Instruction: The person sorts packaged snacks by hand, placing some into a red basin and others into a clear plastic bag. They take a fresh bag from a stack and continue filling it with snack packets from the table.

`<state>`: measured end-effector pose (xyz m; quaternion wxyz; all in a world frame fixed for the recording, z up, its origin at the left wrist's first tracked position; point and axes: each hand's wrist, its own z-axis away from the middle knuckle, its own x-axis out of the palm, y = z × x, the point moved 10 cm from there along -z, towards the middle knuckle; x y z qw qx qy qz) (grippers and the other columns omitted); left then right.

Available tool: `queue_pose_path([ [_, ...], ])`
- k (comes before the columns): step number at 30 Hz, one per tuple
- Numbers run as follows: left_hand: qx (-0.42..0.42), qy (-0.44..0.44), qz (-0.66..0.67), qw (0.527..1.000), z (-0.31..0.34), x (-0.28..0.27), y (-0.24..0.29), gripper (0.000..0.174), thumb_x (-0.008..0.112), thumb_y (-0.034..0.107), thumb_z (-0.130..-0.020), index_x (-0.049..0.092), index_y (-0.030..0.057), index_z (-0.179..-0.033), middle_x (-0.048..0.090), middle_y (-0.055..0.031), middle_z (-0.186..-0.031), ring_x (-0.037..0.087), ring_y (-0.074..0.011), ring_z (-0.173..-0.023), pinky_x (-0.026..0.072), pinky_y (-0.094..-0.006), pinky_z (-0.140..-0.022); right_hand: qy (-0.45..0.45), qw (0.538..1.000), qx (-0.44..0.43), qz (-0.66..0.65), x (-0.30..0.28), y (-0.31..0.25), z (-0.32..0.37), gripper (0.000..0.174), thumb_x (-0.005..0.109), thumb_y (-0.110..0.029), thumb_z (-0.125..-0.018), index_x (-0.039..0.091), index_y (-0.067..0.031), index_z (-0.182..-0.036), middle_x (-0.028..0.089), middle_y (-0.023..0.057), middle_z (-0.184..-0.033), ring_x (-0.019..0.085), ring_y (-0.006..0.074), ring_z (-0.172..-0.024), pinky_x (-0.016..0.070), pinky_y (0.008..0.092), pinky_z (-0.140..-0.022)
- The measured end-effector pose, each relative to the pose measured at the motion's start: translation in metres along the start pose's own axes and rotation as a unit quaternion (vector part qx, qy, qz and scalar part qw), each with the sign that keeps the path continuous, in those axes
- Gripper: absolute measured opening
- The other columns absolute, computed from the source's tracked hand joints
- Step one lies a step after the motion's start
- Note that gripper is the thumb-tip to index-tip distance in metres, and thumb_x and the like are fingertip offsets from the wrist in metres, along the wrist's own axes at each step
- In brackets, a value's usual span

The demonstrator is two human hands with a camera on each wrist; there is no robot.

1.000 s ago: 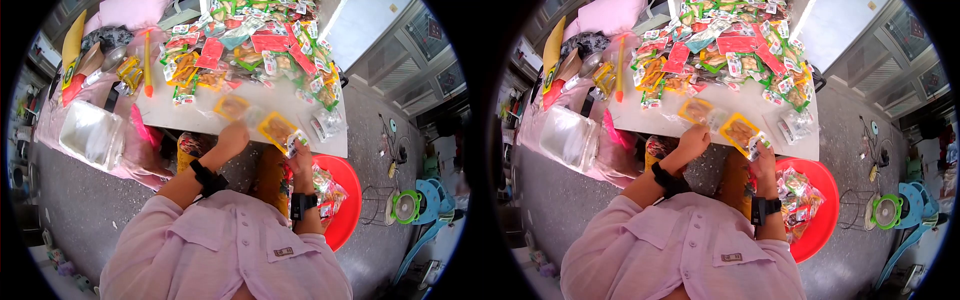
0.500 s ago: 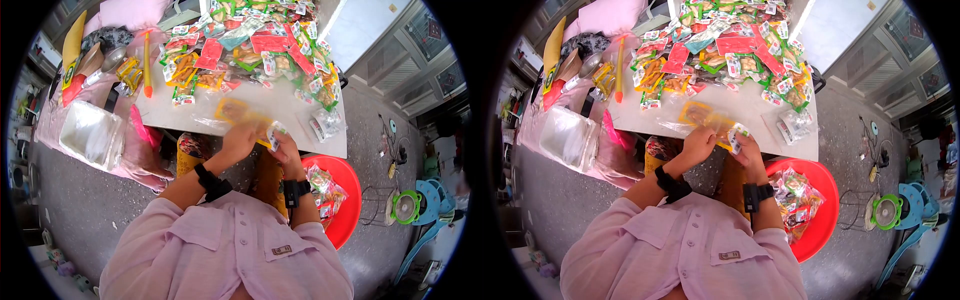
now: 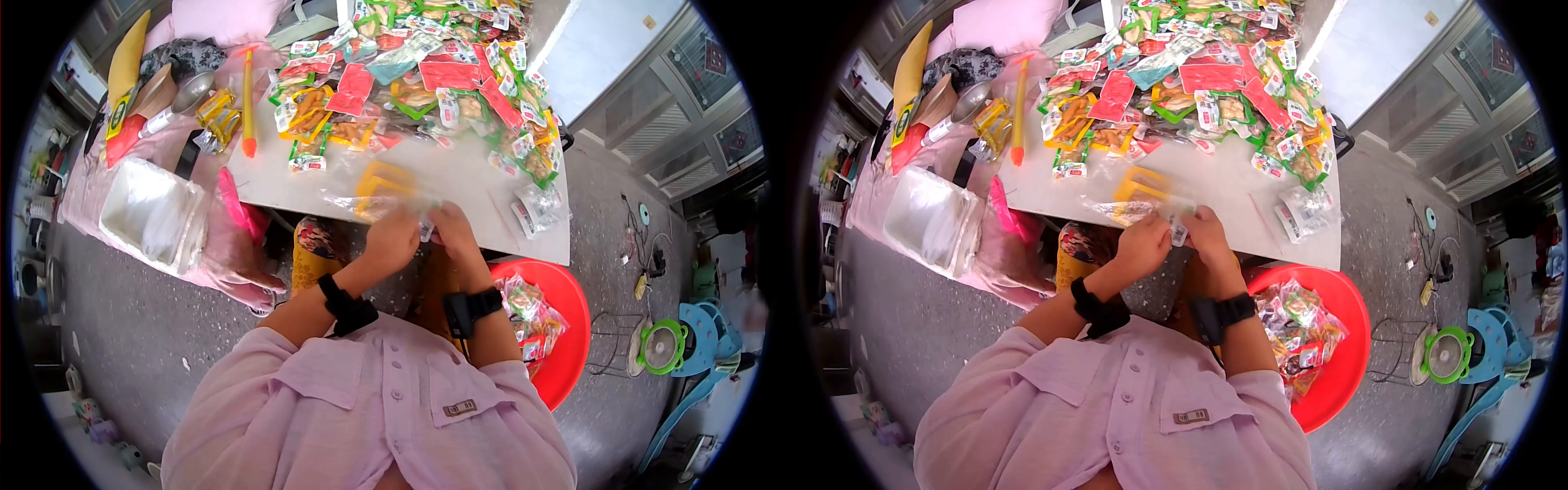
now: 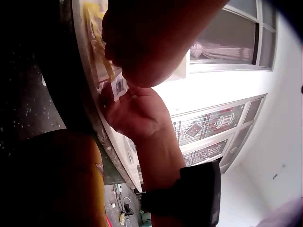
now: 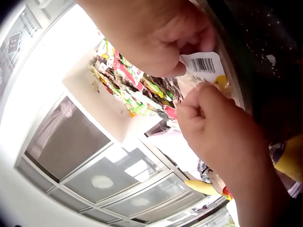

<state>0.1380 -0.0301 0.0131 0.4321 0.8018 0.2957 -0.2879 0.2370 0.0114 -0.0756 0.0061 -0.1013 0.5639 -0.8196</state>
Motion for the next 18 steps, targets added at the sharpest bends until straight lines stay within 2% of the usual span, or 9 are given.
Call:
queue_pose_path([
  [2, -0.002, -0.008, -0.007, 1.000, 0.001, 0.000, 0.001, 0.007, 0.049, 0.012, -0.070, 0.046, 0.0054, -0.068, 0.049, -0.0122, -0.068, 0.050, -0.0319, -0.062, 0.0408, -0.0404, -0.053, 0.032, 0.992, -0.039, 0.118, -0.013, -0.006, 0.002, 0.013, 0.048, -0.010, -0.073, 0.051, 0.0024, -0.078, 0.053, 0.0064, -0.065, 0.052, 0.0142, -0.053, 0.0430, 0.0249, -0.048],
  [5, 0.000, -0.021, -0.012, 1.000, 0.003, 0.006, 0.000, 0.007, 0.049, 0.012, -0.070, 0.046, 0.0053, -0.068, 0.049, -0.0124, -0.066, 0.050, -0.0316, -0.063, 0.0408, -0.0403, -0.053, 0.045, 0.981, -0.079, 0.172, -0.018, -0.001, -0.005, 0.013, 0.046, -0.010, -0.073, 0.051, 0.0020, -0.075, 0.051, 0.0076, -0.057, 0.051, 0.0145, -0.049, 0.0405, 0.0248, -0.045],
  [8, -0.009, -0.042, 0.000, 0.999, 0.003, 0.008, -0.002, 0.008, 0.049, 0.013, -0.070, 0.046, 0.0050, -0.068, 0.049, -0.0127, -0.065, 0.050, -0.0315, -0.063, 0.0404, -0.0406, -0.054, 0.023, 0.980, -0.071, 0.187, -0.002, -0.001, -0.008, 0.013, 0.046, -0.011, -0.072, 0.051, 0.0013, -0.074, 0.050, 0.0092, -0.055, 0.051, 0.0151, -0.048, 0.0399, 0.0253, -0.045],
  [11, -0.008, -0.036, 0.013, 0.999, 0.002, 0.004, -0.001, 0.010, 0.049, 0.014, -0.070, 0.046, 0.0047, -0.067, 0.049, -0.0129, -0.065, 0.050, -0.0316, -0.063, 0.0399, -0.0410, -0.055, 0.028, 0.977, -0.076, 0.196, -0.005, 0.010, -0.022, 0.014, 0.046, -0.011, -0.072, 0.052, 0.0013, -0.077, 0.052, 0.0113, -0.059, 0.052, 0.0167, -0.052, 0.0416, 0.0269, -0.050],
  [14, 0.013, -0.034, -0.002, 0.999, -0.006, -0.004, -0.003, 0.012, 0.049, 0.015, -0.070, 0.046, 0.0046, -0.066, 0.049, -0.0131, -0.066, 0.050, -0.0315, -0.063, 0.0397, -0.0408, -0.055, 0.095, 0.931, -0.153, 0.318, -0.018, -0.010, -0.015, 0.016, 0.048, -0.012, -0.072, 0.053, 0.0013, -0.080, 0.054, 0.0136, -0.064, 0.054, 0.0193, -0.057, 0.0428, 0.0289, -0.055],
  [18, 0.032, -0.004, -0.017, 0.999, -0.034, -0.027, -0.024, 0.012, 0.050, 0.015, -0.069, 0.047, 0.0048, -0.066, 0.049, -0.0130, -0.066, 0.049, -0.0314, -0.064, 0.0394, -0.0407, -0.056, 0.167, 0.929, -0.191, 0.268, -0.043, -0.006, -0.008, 0.018, 0.049, -0.011, -0.072, 0.052, 0.0010, -0.085, 0.055, 0.0146, -0.069, 0.054, 0.0211, -0.062, 0.0430, 0.0294, -0.058],
])
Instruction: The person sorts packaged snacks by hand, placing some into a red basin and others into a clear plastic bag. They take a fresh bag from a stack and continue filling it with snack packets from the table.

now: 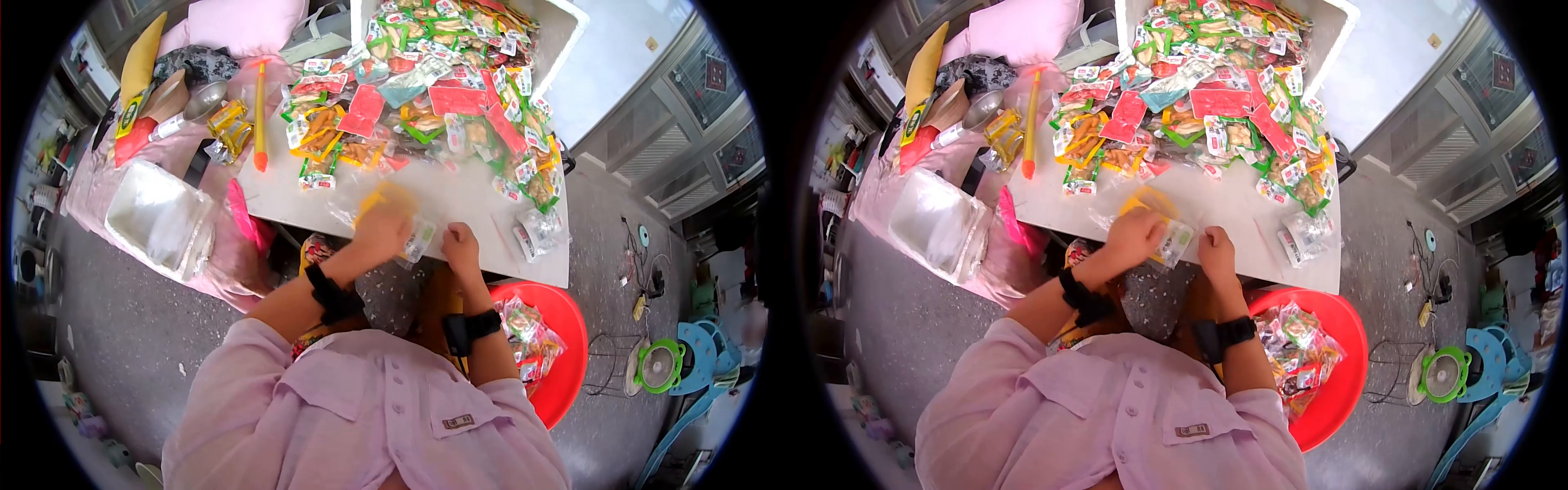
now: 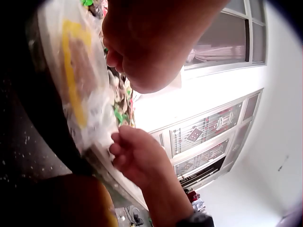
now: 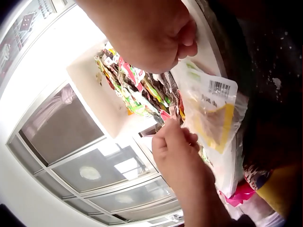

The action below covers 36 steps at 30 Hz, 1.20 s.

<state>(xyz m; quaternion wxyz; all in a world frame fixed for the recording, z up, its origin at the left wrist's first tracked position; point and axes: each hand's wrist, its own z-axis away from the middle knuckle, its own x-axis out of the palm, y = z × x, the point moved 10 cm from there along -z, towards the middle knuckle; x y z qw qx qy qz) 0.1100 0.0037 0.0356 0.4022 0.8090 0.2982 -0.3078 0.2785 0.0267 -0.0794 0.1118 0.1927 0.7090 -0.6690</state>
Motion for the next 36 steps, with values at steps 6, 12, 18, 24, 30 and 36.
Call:
queue_pose_path([
  [6, -0.024, 0.066, -0.146, 0.987, -0.032, -0.030, -0.078, 0.008, 0.052, 0.011, -0.065, 0.051, 0.0060, -0.070, 0.050, -0.0113, -0.070, 0.050, -0.0293, -0.068, 0.0415, -0.0388, -0.057, 0.030, 0.999, -0.030, 0.001, -0.010, -0.015, 0.007, 0.017, 0.050, -0.008, -0.073, 0.052, 0.0007, -0.087, 0.055, 0.0144, -0.072, 0.053, 0.0205, -0.063, 0.0425, 0.0288, -0.058],
  [12, -0.022, 0.004, -0.299, 0.954, -0.049, -0.018, -0.133, 0.013, 0.053, 0.012, -0.062, 0.054, 0.0086, -0.075, 0.050, -0.0082, -0.080, 0.050, -0.0259, -0.078, 0.0430, -0.0370, -0.063, 0.026, 0.999, 0.001, -0.033, -0.006, 0.014, 0.000, 0.016, 0.051, -0.008, -0.072, 0.052, 0.0004, -0.086, 0.054, 0.0114, -0.069, 0.052, 0.0173, -0.061, 0.0423, 0.0273, -0.057],
  [18, 0.040, -0.032, -0.357, 0.933, -0.057, -0.005, -0.138, 0.014, 0.050, 0.014, -0.065, 0.055, 0.0088, -0.077, 0.051, -0.0071, -0.083, 0.049, -0.0230, -0.080, 0.0416, -0.0351, -0.066, 0.026, 0.995, 0.041, -0.088, -0.009, 0.010, 0.003, 0.015, 0.050, -0.007, -0.073, 0.051, 0.0007, -0.085, 0.052, 0.0057, -0.066, 0.050, 0.0117, -0.057, 0.0416, 0.0247, -0.052],
  [24, 0.133, 0.027, -0.348, 0.928, -0.052, -0.009, -0.119, 0.012, 0.046, 0.013, -0.066, 0.054, 0.0085, -0.074, 0.050, -0.0064, -0.075, 0.050, -0.0223, -0.078, 0.0336, -0.0391, -0.082, 0.000, 0.981, 0.090, -0.171, -0.006, 0.003, 0.008, 0.014, 0.048, -0.007, -0.075, 0.048, 0.0000, -0.088, 0.049, 0.0032, -0.063, 0.047, 0.0085, -0.049, 0.0374, 0.0213, -0.043],
  [30, 0.171, 0.012, -0.342, 0.924, -0.057, -0.015, -0.111, 0.011, 0.046, 0.012, -0.065, 0.053, 0.0076, -0.072, 0.050, -0.0076, -0.073, 0.050, -0.0228, -0.075, 0.0374, -0.0371, -0.072, 0.000, 0.977, 0.103, -0.188, -0.004, 0.001, 0.009, 0.017, 0.048, -0.007, -0.076, 0.048, -0.0002, -0.090, 0.049, 0.0029, -0.063, 0.046, 0.0079, -0.049, 0.0363, 0.0205, -0.041],
  [36, 0.160, 0.030, -0.325, 0.932, -0.064, -0.032, -0.100, 0.007, 0.049, 0.012, -0.064, 0.052, 0.0067, -0.069, 0.049, -0.0095, -0.071, 0.051, -0.0254, -0.071, 0.0409, -0.0358, -0.063, -0.001, 0.976, 0.103, -0.190, -0.004, 0.002, 0.010, 0.019, 0.049, -0.007, -0.075, 0.047, -0.0003, -0.093, 0.050, 0.0029, -0.063, 0.046, 0.0077, -0.049, 0.0361, 0.0201, -0.041],
])
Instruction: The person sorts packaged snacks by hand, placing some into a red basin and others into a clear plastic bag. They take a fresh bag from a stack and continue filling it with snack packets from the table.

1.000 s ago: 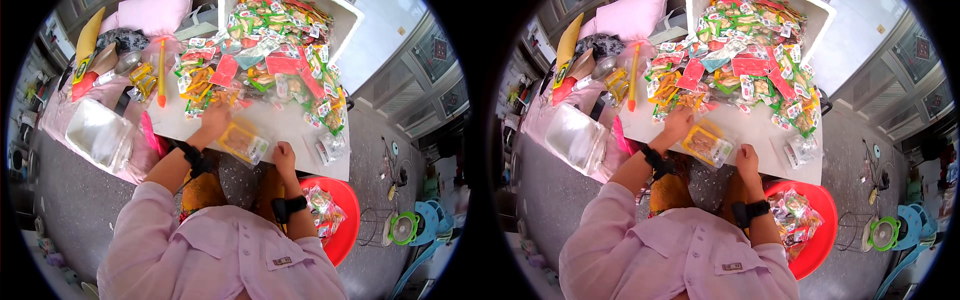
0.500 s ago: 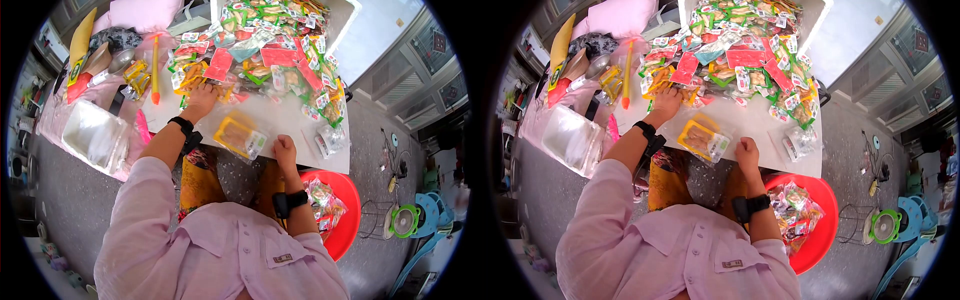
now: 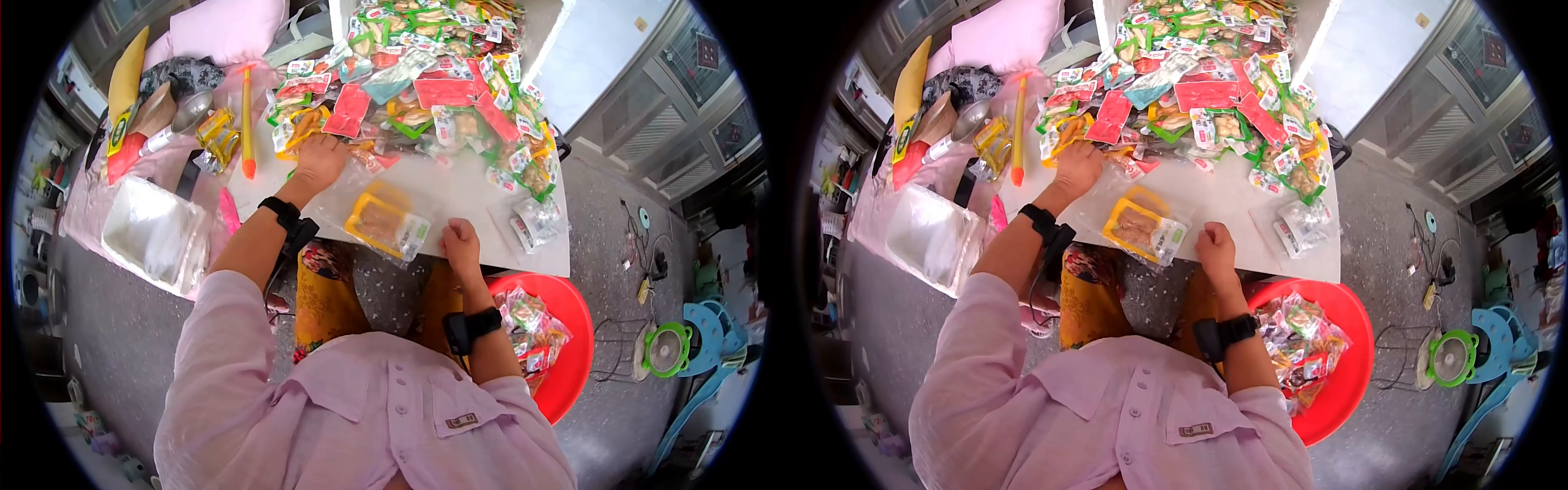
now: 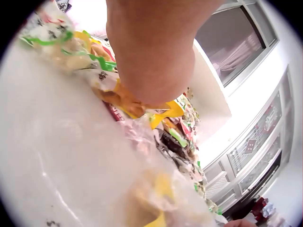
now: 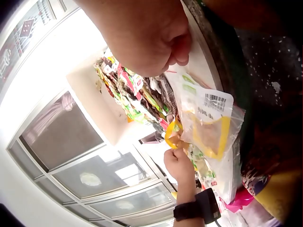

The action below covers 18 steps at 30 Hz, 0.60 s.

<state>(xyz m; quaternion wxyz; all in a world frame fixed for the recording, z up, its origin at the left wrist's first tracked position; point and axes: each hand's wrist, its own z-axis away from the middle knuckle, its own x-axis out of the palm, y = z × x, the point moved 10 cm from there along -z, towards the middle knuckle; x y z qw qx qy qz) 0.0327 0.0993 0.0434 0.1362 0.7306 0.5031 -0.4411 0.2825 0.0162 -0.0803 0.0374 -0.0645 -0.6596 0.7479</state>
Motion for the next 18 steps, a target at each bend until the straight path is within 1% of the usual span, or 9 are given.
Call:
queue_pose_path([
  [1, -0.020, 0.008, 0.009, 1.000, -0.002, -0.007, -0.004, 0.007, 0.050, 0.012, -0.065, 0.052, 0.0063, -0.068, 0.049, -0.0103, -0.070, 0.051, -0.0261, -0.070, 0.0414, -0.0355, -0.062, -0.001, 1.000, 0.001, -0.003, 0.001, -0.001, 0.001, 0.019, 0.049, -0.007, -0.075, 0.047, -0.0002, -0.093, 0.050, 0.0029, -0.063, 0.046, 0.0077, -0.049, 0.0360, 0.0200, -0.041],
  [4, -0.126, -0.002, 0.078, 0.989, -0.012, -0.027, -0.023, 0.011, 0.052, 0.016, -0.067, 0.050, 0.0049, -0.067, 0.050, -0.0106, -0.067, 0.050, -0.0262, -0.067, 0.0400, -0.0369, -0.060, -0.005, 1.000, 0.004, -0.010, 0.001, 0.001, 0.000, 0.019, 0.049, -0.007, -0.075, 0.047, -0.0003, -0.093, 0.050, 0.0033, -0.064, 0.046, 0.0081, -0.050, 0.0363, 0.0203, -0.041],
  [6, -0.164, 0.039, 0.152, 0.974, -0.014, -0.036, -0.037, 0.012, 0.050, 0.015, -0.068, 0.049, 0.0032, -0.067, 0.050, -0.0116, -0.066, 0.049, -0.0272, -0.064, 0.0395, -0.0359, -0.058, -0.004, 1.000, 0.006, -0.019, 0.000, -0.001, 0.000, 0.019, 0.049, -0.008, -0.075, 0.047, -0.0003, -0.092, 0.050, 0.0035, -0.065, 0.047, 0.0086, -0.051, 0.0367, 0.0204, -0.041],
  [7, -0.181, 0.061, 0.188, 0.963, -0.015, -0.040, -0.044, 0.013, 0.050, 0.015, -0.069, 0.048, 0.0024, -0.067, 0.050, -0.0121, -0.065, 0.049, -0.0277, -0.063, 0.0393, -0.0354, -0.057, -0.001, 1.000, 0.008, -0.026, -0.001, -0.005, 0.002, 0.018, 0.049, -0.008, -0.075, 0.047, -0.0003, -0.092, 0.050, 0.0037, -0.066, 0.048, 0.0090, -0.052, 0.0370, 0.0205, -0.042],
  [10, -0.279, 0.013, 0.339, 0.899, -0.008, -0.027, -0.054, 0.012, 0.048, 0.013, -0.070, 0.047, 0.0007, -0.069, 0.049, -0.0115, -0.063, 0.047, -0.0239, -0.059, 0.0377, -0.0323, -0.054, 0.001, 0.998, -0.005, -0.061, -0.005, -0.012, 0.003, 0.018, 0.049, -0.008, -0.076, 0.047, -0.0001, -0.091, 0.051, 0.0041, -0.068, 0.050, 0.0097, -0.055, 0.0380, 0.0204, -0.044],
  [13, -0.303, 0.048, 0.433, 0.848, -0.004, -0.037, -0.043, 0.011, 0.046, 0.011, -0.071, 0.046, 0.0004, -0.069, 0.047, -0.0105, -0.061, 0.045, -0.0190, -0.058, 0.0365, -0.0298, -0.054, 0.004, 0.996, -0.011, -0.094, -0.007, -0.028, 0.010, 0.017, 0.048, -0.008, -0.076, 0.047, 0.0002, -0.091, 0.051, 0.0043, -0.071, 0.050, 0.0099, -0.057, 0.0386, 0.0201, -0.046],
  [16, -0.321, 0.036, 0.517, 0.792, -0.006, -0.048, -0.027, 0.010, 0.046, 0.011, -0.073, 0.046, 0.0008, -0.069, 0.046, -0.0094, -0.061, 0.045, -0.0159, -0.058, 0.0364, -0.0293, -0.053, -0.003, 0.994, -0.028, -0.106, -0.006, -0.054, 0.016, 0.018, 0.048, -0.007, -0.076, 0.046, 0.0003, -0.092, 0.051, 0.0045, -0.073, 0.051, 0.0100, -0.059, 0.0394, 0.0202, -0.047],
  [17, -0.317, 0.042, 0.496, 0.808, -0.009, -0.054, -0.025, 0.010, 0.046, 0.010, -0.072, 0.046, 0.0009, -0.069, 0.047, -0.0095, -0.061, 0.046, -0.0171, -0.059, 0.0367, -0.0294, -0.053, -0.008, 0.994, -0.038, -0.107, -0.006, -0.062, 0.018, 0.018, 0.048, -0.007, -0.076, 0.045, 0.0003, -0.092, 0.051, 0.0046, -0.074, 0.051, 0.0101, -0.060, 0.0398, 0.0204, -0.048],
  [18, -0.313, 0.048, 0.473, 0.822, -0.011, -0.061, -0.023, 0.009, 0.046, 0.010, -0.072, 0.047, 0.0011, -0.070, 0.047, -0.0096, -0.062, 0.046, -0.0184, -0.059, 0.0369, -0.0295, -0.052, -0.013, 0.993, -0.028, -0.115, -0.005, -0.065, 0.020, 0.018, 0.048, -0.008, -0.077, 0.045, 0.0000, -0.093, 0.052, 0.0050, -0.075, 0.052, 0.0107, -0.061, 0.0403, 0.0206, -0.048],
])
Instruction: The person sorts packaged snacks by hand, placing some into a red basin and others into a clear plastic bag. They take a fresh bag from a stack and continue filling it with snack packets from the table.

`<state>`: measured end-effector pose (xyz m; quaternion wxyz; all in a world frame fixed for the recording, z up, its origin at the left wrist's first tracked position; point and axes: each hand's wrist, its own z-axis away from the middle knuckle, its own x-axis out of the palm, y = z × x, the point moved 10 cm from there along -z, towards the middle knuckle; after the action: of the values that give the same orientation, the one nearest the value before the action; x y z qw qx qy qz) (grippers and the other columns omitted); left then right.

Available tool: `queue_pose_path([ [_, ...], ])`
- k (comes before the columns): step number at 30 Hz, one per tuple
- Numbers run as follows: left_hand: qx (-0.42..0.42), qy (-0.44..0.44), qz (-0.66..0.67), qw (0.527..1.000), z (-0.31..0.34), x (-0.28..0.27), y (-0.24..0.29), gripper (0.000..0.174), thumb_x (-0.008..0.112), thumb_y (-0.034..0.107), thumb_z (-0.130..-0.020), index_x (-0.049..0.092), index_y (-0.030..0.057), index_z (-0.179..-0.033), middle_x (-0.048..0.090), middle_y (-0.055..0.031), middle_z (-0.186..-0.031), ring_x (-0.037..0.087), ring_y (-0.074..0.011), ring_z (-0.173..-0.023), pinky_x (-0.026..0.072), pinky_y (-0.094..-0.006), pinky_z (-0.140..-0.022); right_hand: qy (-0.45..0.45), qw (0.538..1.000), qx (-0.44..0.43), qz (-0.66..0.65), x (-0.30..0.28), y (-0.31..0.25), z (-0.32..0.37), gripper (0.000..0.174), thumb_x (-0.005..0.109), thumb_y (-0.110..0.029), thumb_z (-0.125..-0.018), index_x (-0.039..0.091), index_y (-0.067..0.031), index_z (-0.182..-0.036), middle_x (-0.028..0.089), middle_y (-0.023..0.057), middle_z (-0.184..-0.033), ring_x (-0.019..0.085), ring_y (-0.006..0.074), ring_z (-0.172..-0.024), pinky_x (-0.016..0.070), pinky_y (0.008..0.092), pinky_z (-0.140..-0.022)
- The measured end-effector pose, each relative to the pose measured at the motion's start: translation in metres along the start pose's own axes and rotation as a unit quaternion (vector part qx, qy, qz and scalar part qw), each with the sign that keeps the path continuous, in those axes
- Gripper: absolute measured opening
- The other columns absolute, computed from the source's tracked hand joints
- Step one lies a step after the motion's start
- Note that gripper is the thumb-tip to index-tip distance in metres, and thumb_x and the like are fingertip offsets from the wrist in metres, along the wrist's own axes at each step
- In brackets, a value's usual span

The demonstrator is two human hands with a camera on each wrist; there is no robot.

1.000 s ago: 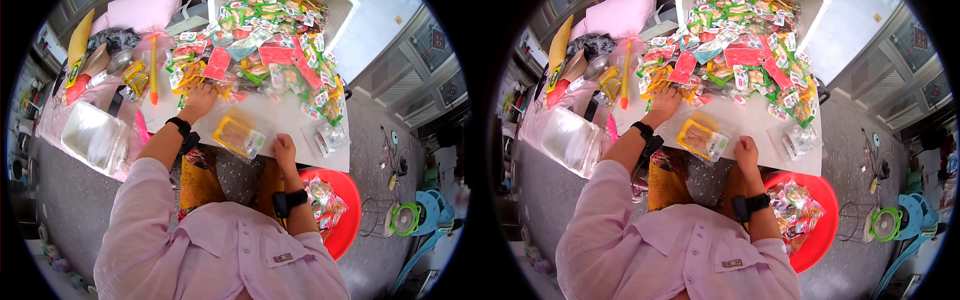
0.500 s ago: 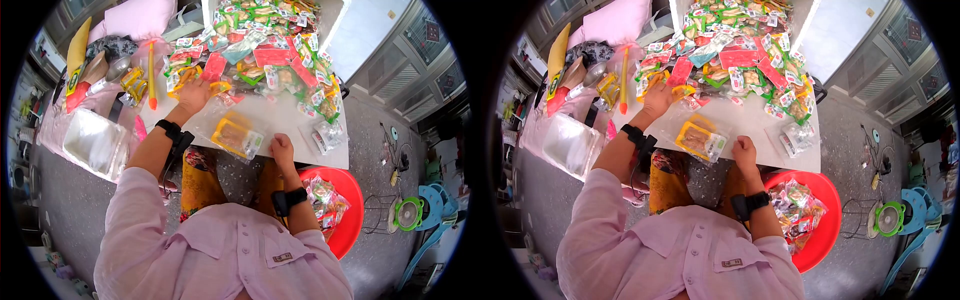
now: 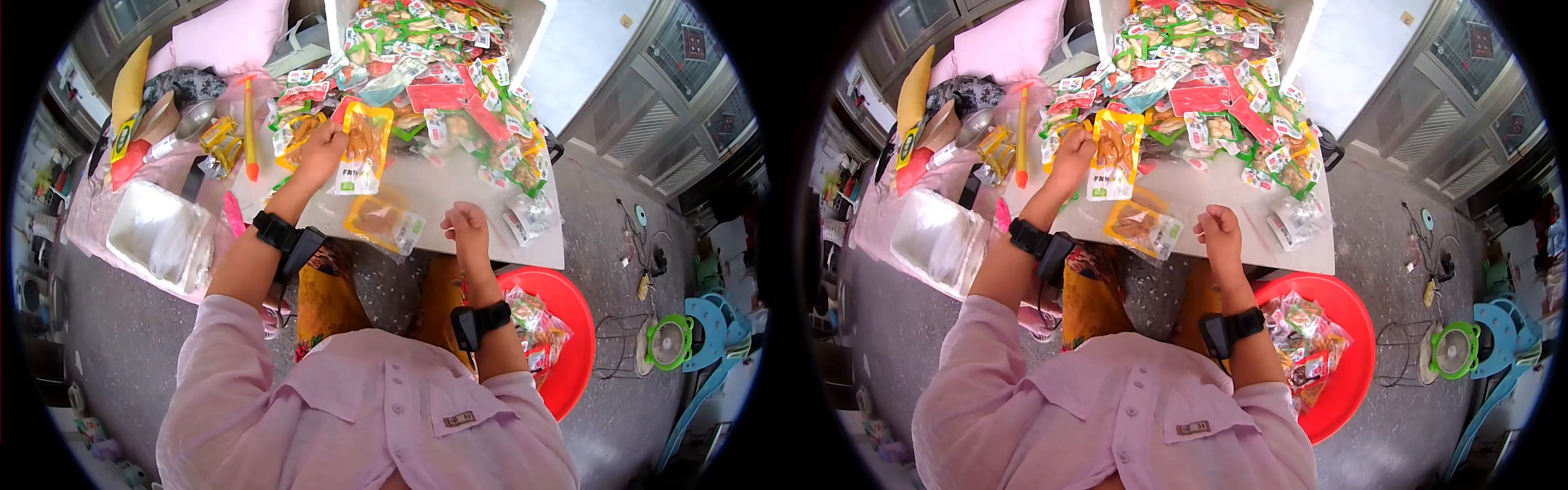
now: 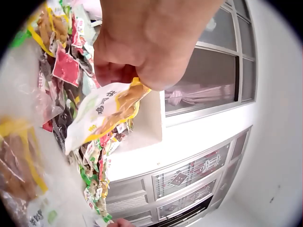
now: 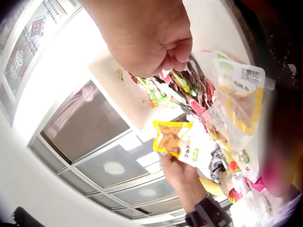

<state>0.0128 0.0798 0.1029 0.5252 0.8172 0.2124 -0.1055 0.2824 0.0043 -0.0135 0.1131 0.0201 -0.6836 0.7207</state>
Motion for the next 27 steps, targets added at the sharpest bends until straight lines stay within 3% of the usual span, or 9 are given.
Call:
queue_pose_path([
  [1, 0.012, 0.010, -0.023, 1.000, 0.000, -0.001, 0.006, 0.008, 0.046, 0.009, -0.071, 0.047, 0.0012, -0.070, 0.048, -0.0096, -0.063, 0.047, -0.0196, -0.059, 0.0372, -0.0296, -0.052, -0.004, 1.000, 0.010, -0.009, 0.002, -0.003, 0.001, 0.019, 0.048, -0.008, -0.077, 0.045, -0.0004, -0.094, 0.052, 0.0054, -0.076, 0.052, 0.0112, -0.061, 0.0408, 0.0208, -0.049],
  [5, 0.243, 0.010, -0.151, 0.958, 0.028, 0.016, 0.070, 0.009, 0.052, 0.011, -0.066, 0.049, 0.0036, -0.071, 0.049, -0.0115, -0.064, 0.049, -0.0274, -0.063, 0.0389, -0.0337, -0.053, -0.070, 0.987, 0.061, -0.128, 0.018, -0.006, 0.015, 0.023, 0.048, -0.018, -0.080, 0.044, -0.0026, -0.097, 0.054, 0.0077, -0.081, 0.055, 0.0162, -0.069, 0.0437, 0.0243, -0.054],
  [8, 0.448, 0.014, -0.217, 0.867, 0.087, 0.045, 0.129, 0.008, 0.053, 0.010, -0.062, 0.048, 0.0052, -0.065, 0.049, -0.0060, -0.069, 0.047, -0.0247, -0.060, 0.0372, -0.0336, -0.053, -0.127, 0.945, 0.165, -0.254, 0.035, 0.002, 0.031, 0.030, 0.045, -0.030, -0.082, 0.044, -0.0048, -0.098, 0.054, 0.0088, -0.087, 0.054, 0.0206, -0.079, 0.0453, 0.0286, -0.058],
  [11, 0.450, -0.088, -0.218, 0.862, 0.128, 0.085, 0.129, 0.011, 0.054, 0.013, -0.058, 0.048, 0.0062, -0.063, 0.050, -0.0050, -0.072, 0.049, -0.0228, -0.064, 0.0384, -0.0337, -0.055, -0.215, 0.893, 0.231, -0.320, 0.051, 0.004, 0.049, 0.035, 0.041, -0.036, -0.083, 0.043, -0.0061, -0.100, 0.052, 0.0094, -0.092, 0.053, 0.0225, -0.086, 0.0457, 0.0334, -0.063],
  [14, 0.461, -0.140, -0.200, 0.853, 0.161, 0.103, 0.136, 0.011, 0.053, 0.012, -0.057, 0.048, 0.0058, -0.065, 0.049, -0.0066, -0.077, 0.050, -0.0224, -0.069, 0.0390, -0.0332, -0.058, -0.216, 0.867, 0.260, -0.365, 0.038, 0.018, 0.058, 0.030, 0.047, -0.027, -0.081, 0.042, -0.0067, -0.102, 0.051, 0.0097, -0.097, 0.052, 0.0234, -0.087, 0.0451, 0.0358, -0.068],
  [17, 0.496, -0.168, -0.147, 0.839, 0.189, 0.116, 0.123, 0.014, 0.052, 0.011, -0.057, 0.049, 0.0047, -0.069, 0.048, -0.0084, -0.082, 0.050, -0.0218, -0.075, 0.0395, -0.0324, -0.063, -0.250, 0.876, 0.208, -0.357, 0.023, 0.030, 0.056, 0.032, 0.051, -0.014, -0.076, 0.039, -0.0057, -0.105, 0.050, 0.0120, -0.097, 0.052, 0.0247, -0.087, 0.0441, 0.0381, -0.071],
  [20, 0.458, -0.182, -0.130, 0.860, 0.196, 0.125, 0.106, 0.016, 0.054, 0.011, -0.060, 0.050, 0.0042, -0.073, 0.048, -0.0089, -0.082, 0.049, -0.0244, -0.077, 0.0397, -0.0341, -0.066, -0.095, 0.929, 0.183, -0.308, -0.013, 0.045, 0.054, 0.039, 0.049, -0.001, -0.071, 0.034, -0.0039, -0.107, 0.048, 0.0149, -0.097, 0.051, 0.0266, -0.088, 0.0444, 0.0393, -0.072],
  [23, 0.334, -0.145, -0.135, 0.921, 0.177, 0.122, 0.082, 0.022, 0.058, 0.015, -0.061, 0.050, 0.0036, -0.079, 0.048, -0.0106, -0.085, 0.048, -0.0275, -0.080, 0.0391, -0.0363, -0.069, -0.030, 0.941, 0.129, -0.311, -0.045, 0.054, 0.050, 0.041, 0.042, 0.004, -0.072, 0.029, -0.0021, -0.111, 0.045, 0.0178, -0.101, 0.049, 0.0288, -0.092, 0.0440, 0.0422, -0.075],
  [27, 0.206, -0.127, -0.231, 0.942, 0.156, 0.129, 0.044, 0.032, 0.062, 0.020, -0.059, 0.050, 0.0043, -0.084, 0.046, -0.0122, -0.088, 0.045, -0.0291, -0.084, 0.0377, -0.0376, -0.071, 0.063, 0.950, 0.083, -0.295, -0.067, 0.044, 0.053, 0.041, 0.037, 0.006, -0.073, 0.027, 0.0008, -0.112, 0.039, 0.0185, -0.108, 0.046, 0.0312, -0.096, 0.0417, 0.0451, -0.080],
])
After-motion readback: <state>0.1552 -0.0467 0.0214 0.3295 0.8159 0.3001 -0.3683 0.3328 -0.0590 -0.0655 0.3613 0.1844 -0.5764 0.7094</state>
